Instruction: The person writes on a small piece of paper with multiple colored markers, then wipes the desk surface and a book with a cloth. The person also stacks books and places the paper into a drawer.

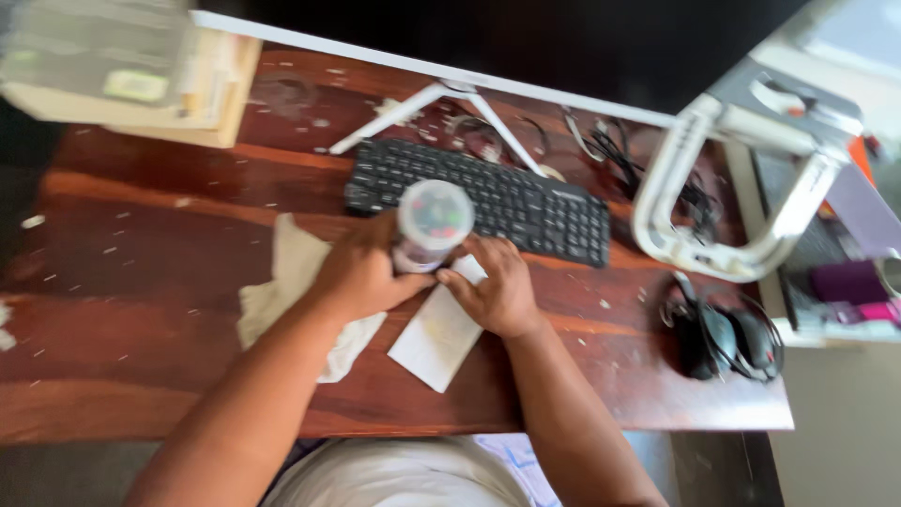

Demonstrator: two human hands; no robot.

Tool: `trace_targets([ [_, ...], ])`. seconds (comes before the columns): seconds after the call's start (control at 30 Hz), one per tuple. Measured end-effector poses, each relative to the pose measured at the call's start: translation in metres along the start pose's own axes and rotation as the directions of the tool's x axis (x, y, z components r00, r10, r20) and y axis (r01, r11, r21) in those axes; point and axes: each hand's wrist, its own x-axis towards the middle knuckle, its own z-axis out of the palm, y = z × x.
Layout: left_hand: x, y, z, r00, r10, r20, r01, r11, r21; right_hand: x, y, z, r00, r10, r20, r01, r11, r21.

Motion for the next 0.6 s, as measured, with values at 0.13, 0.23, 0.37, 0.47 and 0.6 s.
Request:
trace_targets([
  [0.13,-0.003,0.003,0.005,0.983,0.169,0.065,-0.176,0.976,0.127,0.000,-0.008,-0.010,0.999,-0.054,-0.007,0.051,0.897,0.440],
  [0.23,-0.006,0.002,0.011,0.965,0.241,0.102,-0.256,0.949,0.184,0.000,-0.009,-0.002,0.994,-0.106,-0.006,0.105,0.970,0.220],
  [0.37,-0.007,0.004,0.012,0.964,0.227,0.136,-0.256,0.930,0.266,-0.005,-0.009,0.006,0.996,-0.039,-0.081,0.050,0.989,0.136],
  [0.47,-0.003,0.012,0.011,0.975,0.123,0.182,-0.172,0.943,0.284,-0.005,-0.007,0.002,0.994,0.042,-0.102,-0.024,0.985,0.169],
  [0.6,-0.001,0.018,0.009,0.977,-0.004,0.212,-0.061,0.952,0.301,-0.007,-0.002,-0.015,0.981,0.111,-0.162,-0.062,0.958,0.279],
])
